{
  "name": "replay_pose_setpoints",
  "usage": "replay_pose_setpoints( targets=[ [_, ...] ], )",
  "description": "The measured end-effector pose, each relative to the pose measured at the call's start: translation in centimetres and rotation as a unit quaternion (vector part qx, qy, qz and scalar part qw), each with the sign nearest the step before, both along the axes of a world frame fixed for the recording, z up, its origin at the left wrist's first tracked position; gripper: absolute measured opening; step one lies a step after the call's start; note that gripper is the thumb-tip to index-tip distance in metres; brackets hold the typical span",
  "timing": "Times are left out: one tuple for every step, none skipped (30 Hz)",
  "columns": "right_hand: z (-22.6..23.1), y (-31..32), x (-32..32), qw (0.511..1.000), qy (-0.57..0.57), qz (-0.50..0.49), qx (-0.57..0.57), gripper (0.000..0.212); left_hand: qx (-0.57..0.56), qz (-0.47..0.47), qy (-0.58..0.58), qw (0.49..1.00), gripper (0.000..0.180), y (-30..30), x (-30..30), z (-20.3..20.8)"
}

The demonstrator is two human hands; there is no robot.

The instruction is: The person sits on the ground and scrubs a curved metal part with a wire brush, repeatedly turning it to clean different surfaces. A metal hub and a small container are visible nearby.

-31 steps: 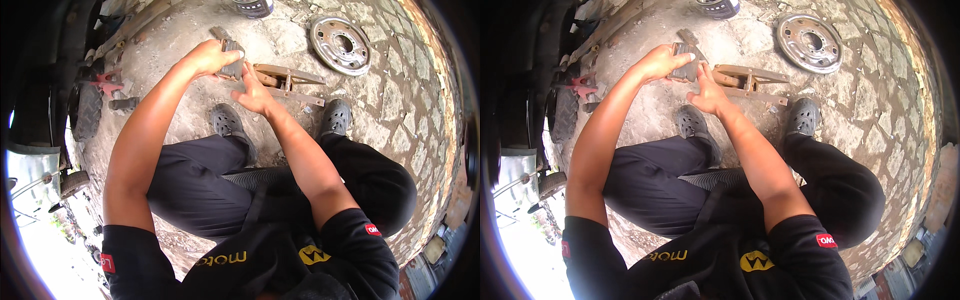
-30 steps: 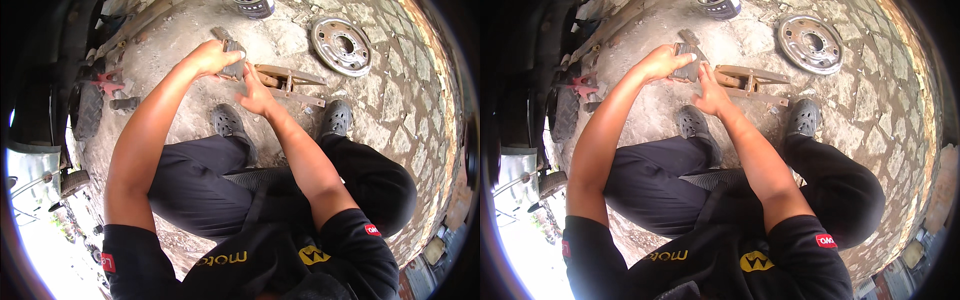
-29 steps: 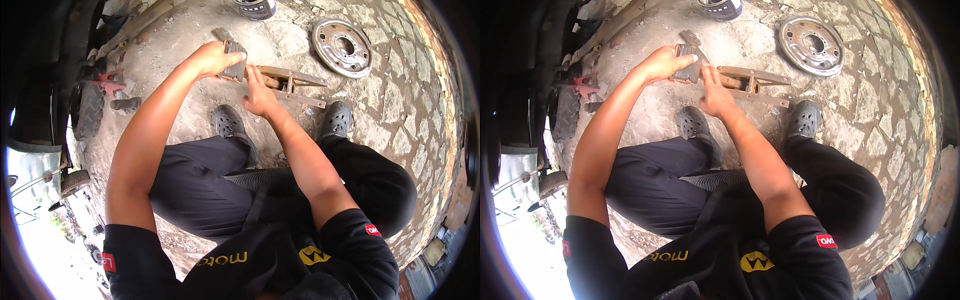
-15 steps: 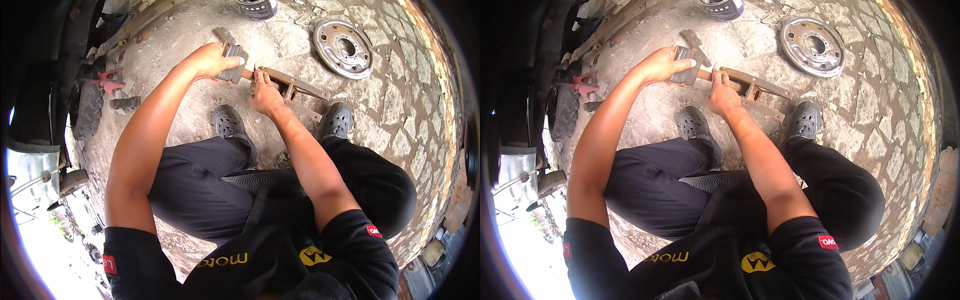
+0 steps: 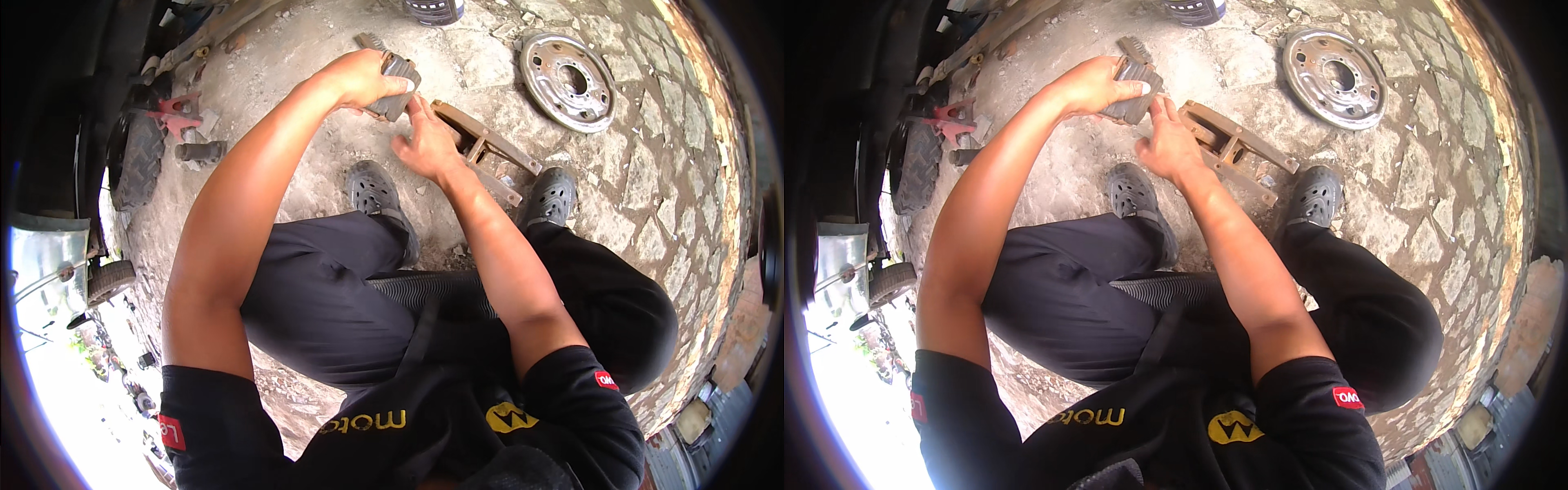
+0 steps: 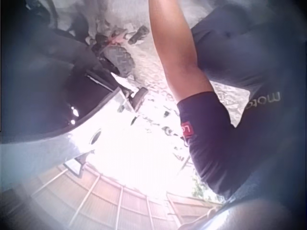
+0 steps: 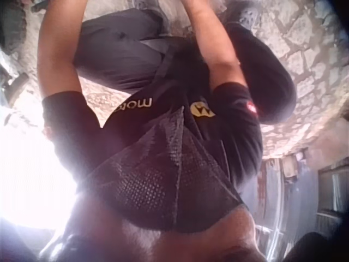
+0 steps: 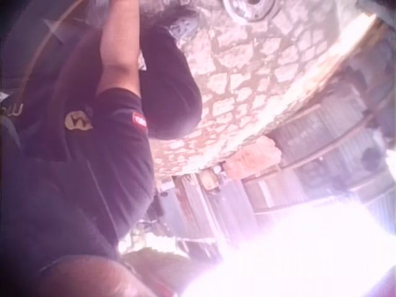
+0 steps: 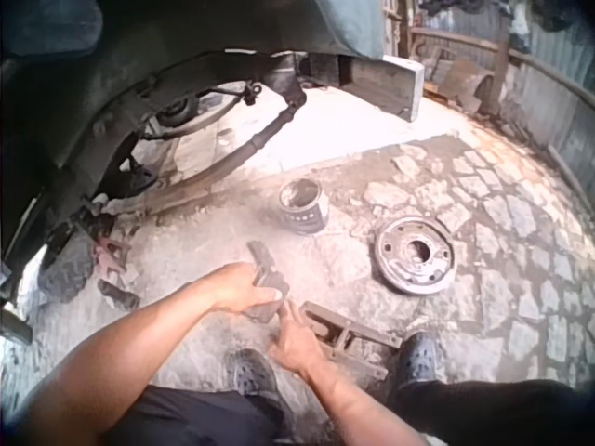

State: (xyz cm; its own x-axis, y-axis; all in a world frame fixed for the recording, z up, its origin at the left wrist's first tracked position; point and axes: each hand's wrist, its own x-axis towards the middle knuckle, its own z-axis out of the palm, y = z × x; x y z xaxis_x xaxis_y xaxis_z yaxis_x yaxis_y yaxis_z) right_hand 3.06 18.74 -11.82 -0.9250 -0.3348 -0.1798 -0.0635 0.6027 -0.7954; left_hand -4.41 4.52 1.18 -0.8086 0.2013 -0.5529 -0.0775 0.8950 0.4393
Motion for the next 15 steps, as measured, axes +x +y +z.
replay_pose_setpoints(
  targets=[
    [-0.1, 0.5, 0.0, 1.000, -0.023, -0.001, -0.005, 0.084, 0.033, 0.006, 0.013, 0.999, 0.040, -0.6, -0.3, -1.4],
    [-0.2, 1.0, 0.0, 0.999, -0.047, -0.003, -0.011, 0.084, 0.025, 0.010, 0.016, 1.000, 0.040, -1.1, -0.3, -1.7],
    [-2.8, 1.9, -0.5, 0.998, -0.048, -0.025, 0.024, 0.086, 0.022, 0.003, 0.020, 1.000, 0.040, -0.5, -0.7, -1.7],
    [-2.9, 1.9, -0.5, 0.998, -0.038, -0.025, 0.035, 0.086, 0.017, 0.003, 0.020, 1.000, 0.041, -0.3, -0.7, -1.9],
    [-3.0, 1.7, -0.5, 0.998, -0.027, -0.026, 0.045, 0.087, 0.027, 0.004, 0.022, 0.999, 0.041, -0.4, -0.7, -1.9],
    [-3.1, 1.5, -0.3, 0.998, -0.018, -0.026, 0.056, 0.087, 0.038, 0.005, 0.023, 0.999, 0.041, -0.7, -0.6, -2.0],
    [-0.4, 0.6, 0.0, 0.999, -0.022, -0.013, 0.047, 0.087, 0.046, 0.011, 0.023, 0.999, 0.042, -1.0, -0.3, -1.9],
    [-0.3, -0.1, 0.5, 0.999, -0.023, -0.014, 0.044, 0.088, 0.035, 0.017, 0.014, 0.999, 0.041, -1.0, 0.0, -2.0],
    [-0.1, -0.6, 0.5, 0.999, -0.019, -0.020, 0.040, 0.088, 0.022, 0.020, 0.009, 1.000, 0.041, -0.7, -0.2, -1.4],
    [0.1, -0.8, 0.5, 0.999, -0.015, -0.026, 0.035, 0.089, 0.010, 0.022, 0.004, 1.000, 0.040, -0.5, -0.2, -1.1],
    [0.1, -0.2, 0.5, 0.999, -0.022, -0.016, 0.040, 0.091, 0.009, 0.011, 0.010, 1.000, 0.041, -0.5, -0.2, -1.3],
    [-0.2, 0.4, 0.4, 0.998, -0.035, -0.011, 0.046, 0.091, 0.005, 0.003, 0.019, 1.000, 0.041, -0.8, -0.2, -1.5],
    [-1.2, 1.6, 0.3, 0.997, -0.050, -0.014, 0.058, 0.092, 0.007, -0.012, 0.027, 1.000, 0.041, -0.3, -0.3, -1.4],
    [-2.2, 2.3, 0.1, 0.995, -0.065, -0.017, 0.070, 0.093, 0.001, -0.010, 0.023, 1.000, 0.042, 0.1, -0.5, -1.1],
    [-2.8, 2.6, -0.1, 0.994, -0.058, -0.013, 0.087, 0.094, -0.005, -0.008, 0.014, 1.000, 0.042, 0.7, -0.2, -0.3]
  ],
)
